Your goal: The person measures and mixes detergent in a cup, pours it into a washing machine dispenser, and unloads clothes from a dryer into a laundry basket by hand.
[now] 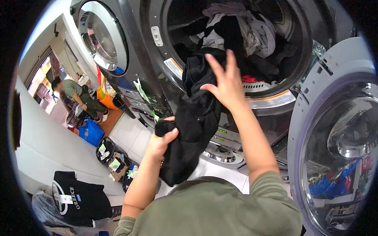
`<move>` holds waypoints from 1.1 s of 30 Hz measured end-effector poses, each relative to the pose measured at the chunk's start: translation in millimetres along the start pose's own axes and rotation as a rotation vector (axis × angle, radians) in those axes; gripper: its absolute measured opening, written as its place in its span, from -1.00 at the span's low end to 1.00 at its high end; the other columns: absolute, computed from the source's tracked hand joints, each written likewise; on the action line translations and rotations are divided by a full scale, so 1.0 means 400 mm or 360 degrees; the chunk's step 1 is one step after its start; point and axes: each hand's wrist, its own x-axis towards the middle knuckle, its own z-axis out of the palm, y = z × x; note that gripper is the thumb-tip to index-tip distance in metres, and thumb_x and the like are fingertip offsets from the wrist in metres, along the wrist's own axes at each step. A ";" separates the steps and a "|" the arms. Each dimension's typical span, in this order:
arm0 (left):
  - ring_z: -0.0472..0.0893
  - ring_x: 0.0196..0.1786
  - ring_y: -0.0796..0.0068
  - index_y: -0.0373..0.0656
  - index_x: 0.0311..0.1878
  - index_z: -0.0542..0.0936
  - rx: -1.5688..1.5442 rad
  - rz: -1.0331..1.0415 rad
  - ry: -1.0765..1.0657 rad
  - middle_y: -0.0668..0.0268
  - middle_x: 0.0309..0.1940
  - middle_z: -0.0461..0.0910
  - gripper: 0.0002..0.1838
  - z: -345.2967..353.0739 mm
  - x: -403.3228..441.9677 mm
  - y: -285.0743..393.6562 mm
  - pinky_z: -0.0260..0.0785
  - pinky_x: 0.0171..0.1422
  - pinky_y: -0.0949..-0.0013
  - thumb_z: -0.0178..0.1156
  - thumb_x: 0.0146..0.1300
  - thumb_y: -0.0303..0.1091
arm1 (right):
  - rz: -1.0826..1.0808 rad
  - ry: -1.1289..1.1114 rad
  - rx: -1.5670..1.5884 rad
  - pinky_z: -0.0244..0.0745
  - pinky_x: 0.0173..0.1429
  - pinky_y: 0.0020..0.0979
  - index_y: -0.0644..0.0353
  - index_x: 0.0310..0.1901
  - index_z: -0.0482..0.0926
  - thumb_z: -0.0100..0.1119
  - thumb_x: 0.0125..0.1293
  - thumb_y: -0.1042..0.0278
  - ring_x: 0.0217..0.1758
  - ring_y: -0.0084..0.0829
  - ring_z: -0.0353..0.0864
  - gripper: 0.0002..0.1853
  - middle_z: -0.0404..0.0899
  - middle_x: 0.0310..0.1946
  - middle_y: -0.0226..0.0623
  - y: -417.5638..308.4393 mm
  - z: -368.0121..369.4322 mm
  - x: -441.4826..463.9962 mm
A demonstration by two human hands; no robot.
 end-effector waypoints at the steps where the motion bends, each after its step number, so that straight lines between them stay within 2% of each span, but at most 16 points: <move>1: 0.58 0.03 0.49 -0.20 0.23 0.52 0.0179 -0.0137 0.0066 0.32 -0.03 0.62 -0.53 0.017 -0.022 0.018 0.44 0.18 0.37 0.36 0.25 -0.42 | -0.0110 -0.0191 -0.0105 0.50 0.15 -0.07 -0.27 0.41 0.30 0.56 -0.07 0.13 0.14 0.07 0.52 -0.06 0.44 0.18 0.13 0.013 0.044 0.038; 4: 0.60 -0.11 0.48 -0.28 0.09 0.58 0.0401 -0.0087 -0.0366 0.31 -0.12 0.64 -0.54 -0.042 -0.094 -0.008 0.46 0.01 0.35 0.43 0.18 -0.28 | 0.0050 -0.1077 -0.0092 0.54 0.10 -0.10 -0.21 0.28 0.44 0.55 -0.12 0.15 0.05 0.03 0.61 -0.18 0.55 0.14 0.01 0.049 0.088 0.146; 7: 0.62 -0.26 0.35 -0.41 -0.21 0.62 0.0042 0.0014 -0.0421 0.21 -0.31 0.65 -0.52 -0.169 -0.232 0.032 0.46 -0.11 0.32 0.46 -0.01 -0.15 | -0.0035 -0.0914 0.0146 0.57 0.02 -0.18 0.11 -0.21 0.73 0.38 -0.06 0.24 -0.09 -0.12 0.69 -0.68 0.70 -0.26 -0.12 0.198 0.108 0.267; 8: 0.63 -0.29 0.27 -0.43 -0.31 0.62 -0.0035 0.0111 -0.0351 0.16 -0.37 0.64 -0.51 -0.253 -0.285 0.034 0.47 -0.13 0.30 0.45 -0.08 -0.11 | -0.0016 -0.0813 0.0157 0.57 -0.01 -0.21 0.15 -0.15 0.71 0.38 -0.02 0.23 -0.14 -0.11 0.69 -0.64 0.70 -0.25 -0.09 0.232 0.084 0.306; 11: 0.64 -0.29 0.09 -0.35 -0.43 0.59 -0.0187 0.0645 -0.0712 0.04 -0.39 0.63 -0.54 -0.524 -0.384 -0.024 0.46 -0.15 0.19 0.40 -0.13 -0.06 | 0.1211 0.0217 0.0727 0.57 -0.05 -0.21 0.26 -0.01 0.67 0.34 0.19 0.17 -0.13 -0.25 0.72 -0.60 0.73 -0.17 -0.10 0.329 0.009 0.364; 12: 0.64 -0.27 0.11 -0.31 -0.30 0.56 -0.0206 0.0976 -0.0320 0.02 -0.31 0.62 -0.45 -0.455 -0.396 0.008 0.47 -0.16 0.20 0.30 -0.05 0.08 | 0.1321 0.0735 0.1082 0.55 0.08 -0.16 0.34 0.12 0.57 0.34 0.20 0.13 -0.05 -0.12 0.70 -0.46 0.68 -0.07 0.05 0.436 0.047 0.391; 14: 0.63 -0.21 0.18 -0.25 -0.05 0.50 -0.0085 0.1267 0.0362 0.03 -0.18 0.62 -0.27 -0.386 -0.445 0.046 0.48 -0.17 0.24 0.12 0.11 0.35 | 0.1127 0.0568 0.0124 0.58 -0.07 -0.27 0.44 0.18 0.47 0.37 0.22 0.11 -0.25 -0.24 0.61 -0.36 0.62 -0.06 -0.03 0.577 0.057 0.393; 16: 0.60 -0.10 0.27 -0.22 0.01 0.51 0.0075 0.1154 0.0602 0.12 -0.13 0.62 -0.23 -0.365 -0.516 0.080 0.48 -0.08 0.26 0.11 0.20 0.42 | 0.0970 0.0724 -0.0502 0.55 0.11 -0.34 0.38 0.23 0.46 0.39 0.21 0.12 -0.09 -0.23 0.62 -0.35 0.58 0.03 -0.05 0.421 0.052 0.354; 20: 0.62 -0.04 0.16 -0.30 -0.23 0.59 0.1345 0.0964 0.0674 0.04 -0.20 0.64 -0.38 -0.221 -0.555 0.246 0.46 0.11 0.11 0.17 0.31 0.24 | 0.0047 -0.0065 0.1042 0.33 0.38 -0.24 0.25 0.11 0.59 0.35 0.25 0.28 0.32 -0.12 0.46 -0.57 0.53 0.17 -0.01 0.088 0.088 0.179; 21: 0.61 -0.04 0.15 -0.30 -0.25 0.59 0.1177 0.1190 0.0697 0.01 -0.14 0.62 -0.41 -0.183 -0.534 0.271 0.43 0.14 0.12 0.15 0.35 0.19 | -0.0373 -0.0220 0.0705 0.38 0.33 -0.21 0.24 0.03 0.65 0.39 0.18 0.18 0.25 -0.06 0.52 -0.57 0.58 0.11 0.00 0.025 0.090 0.126; 22: 0.60 -0.03 0.13 -0.29 -0.26 0.60 0.1025 0.1437 0.0735 -0.02 -0.08 0.60 -0.45 -0.150 -0.520 0.296 0.39 0.17 0.14 0.13 0.39 0.14 | -0.0189 -0.0347 0.0537 0.37 0.33 -0.23 0.25 -0.04 0.68 0.40 0.15 0.28 0.30 -0.12 0.48 -0.65 0.51 0.20 -0.03 -0.009 0.117 0.055; 24: 0.56 0.00 0.15 -0.32 -0.18 0.63 0.2079 0.1650 0.1460 -0.03 0.15 0.44 -0.78 -0.142 -0.547 0.337 0.43 0.05 0.22 0.24 0.33 -0.32 | -0.0114 -0.0323 0.0848 0.45 0.25 -0.20 0.27 -0.15 0.72 0.49 0.06 0.26 0.16 -0.04 0.57 -0.65 0.54 0.09 0.01 -0.081 0.135 -0.028; 25: 0.54 -0.11 0.28 -0.31 -0.21 0.65 0.2451 0.1252 0.1642 0.02 0.06 0.49 -0.80 -0.107 -0.557 0.350 0.43 -0.10 0.30 0.23 0.04 -0.64 | -0.0157 -0.0395 0.0932 0.48 0.21 -0.22 0.26 -0.17 0.73 0.52 0.03 0.27 0.12 -0.12 0.58 -0.65 0.55 0.05 -0.05 -0.126 0.122 -0.050; 27: 0.57 -0.24 0.34 -0.25 -0.10 0.68 0.2058 0.0702 0.0847 0.20 -0.25 0.64 -0.44 -0.042 -0.523 0.353 0.44 -0.15 0.35 0.05 -0.22 -0.89 | -0.0155 -0.0628 0.1937 0.36 0.36 -0.21 0.27 -0.06 0.69 0.53 0.00 0.10 0.28 -0.20 0.48 -0.48 0.51 0.17 -0.14 -0.250 0.127 -0.077; 30: 0.71 -0.30 0.40 -0.26 -0.10 0.70 0.1915 0.0555 0.0274 0.15 -0.27 0.73 -0.47 -0.008 -0.448 0.308 0.50 -0.17 0.43 0.17 -0.26 -0.81 | -0.0603 -0.1222 0.2510 0.18 0.48 -0.24 0.20 0.44 0.25 0.63 -0.14 0.04 0.42 -0.25 0.35 0.09 0.38 0.34 -0.13 -0.500 0.060 -0.095; 33: 0.71 -0.30 0.46 -0.28 -0.14 0.69 0.2015 0.0694 0.0528 0.16 -0.31 0.73 -0.58 0.004 -0.497 0.386 0.51 -0.17 0.45 0.40 -0.21 -0.67 | -0.1097 -0.1874 0.2251 0.43 0.17 -0.33 0.28 0.10 0.54 0.54 0.05 0.24 0.03 -0.28 0.60 -0.40 0.63 -0.06 -0.18 -0.574 0.076 -0.077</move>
